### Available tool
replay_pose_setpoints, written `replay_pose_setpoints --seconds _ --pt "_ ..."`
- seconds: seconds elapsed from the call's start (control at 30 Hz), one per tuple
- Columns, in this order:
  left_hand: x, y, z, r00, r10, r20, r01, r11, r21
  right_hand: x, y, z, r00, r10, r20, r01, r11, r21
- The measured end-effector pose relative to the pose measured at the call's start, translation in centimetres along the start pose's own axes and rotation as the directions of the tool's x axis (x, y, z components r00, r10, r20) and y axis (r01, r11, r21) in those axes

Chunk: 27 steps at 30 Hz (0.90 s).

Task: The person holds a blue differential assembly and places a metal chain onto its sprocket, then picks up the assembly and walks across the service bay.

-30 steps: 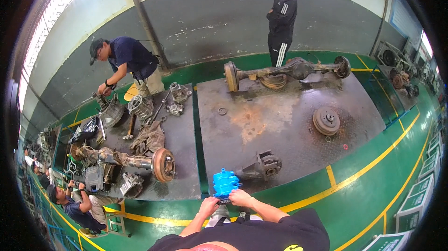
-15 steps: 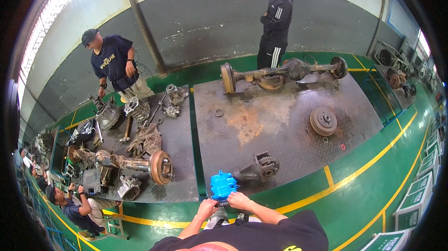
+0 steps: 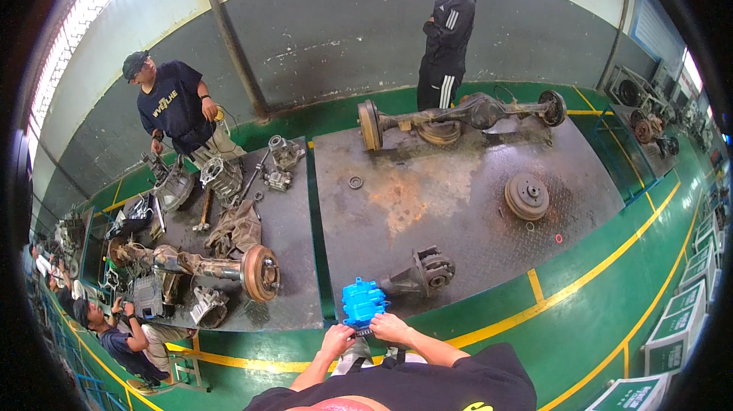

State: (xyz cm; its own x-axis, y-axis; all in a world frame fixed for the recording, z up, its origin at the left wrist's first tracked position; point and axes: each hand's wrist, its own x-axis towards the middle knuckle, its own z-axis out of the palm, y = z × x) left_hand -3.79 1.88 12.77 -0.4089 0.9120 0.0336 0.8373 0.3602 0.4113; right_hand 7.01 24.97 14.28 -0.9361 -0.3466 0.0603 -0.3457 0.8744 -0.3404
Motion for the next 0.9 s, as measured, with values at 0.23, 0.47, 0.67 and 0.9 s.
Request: replay_pose_setpoints --seconds 0.23,0.47,0.67,0.9 --pt "0.0 0.0 0.6 0.998 -0.044 0.034 0.044 0.999 -0.019 0.5 -0.3 -0.4 0.999 0.033 0.002 -0.033 0.999 -0.01" --pt "-0.1 0.2 0.6 0.998 -0.043 0.043 0.046 0.997 -0.068 1.1 -1.3 -0.2 0.998 0.052 0.032 -0.053 0.998 0.039" --pt "0.3 0.3 0.8 0.999 -0.022 0.037 0.024 0.998 -0.059 1.2 -1.4 -0.5 0.998 0.06 0.027 -0.061 0.997 0.056" --pt "0.7 0.7 0.3 1.0 0.004 -0.006 -0.004 0.998 -0.069 1.2 -1.3 0.0 0.999 0.044 0.009 -0.045 0.998 0.049"
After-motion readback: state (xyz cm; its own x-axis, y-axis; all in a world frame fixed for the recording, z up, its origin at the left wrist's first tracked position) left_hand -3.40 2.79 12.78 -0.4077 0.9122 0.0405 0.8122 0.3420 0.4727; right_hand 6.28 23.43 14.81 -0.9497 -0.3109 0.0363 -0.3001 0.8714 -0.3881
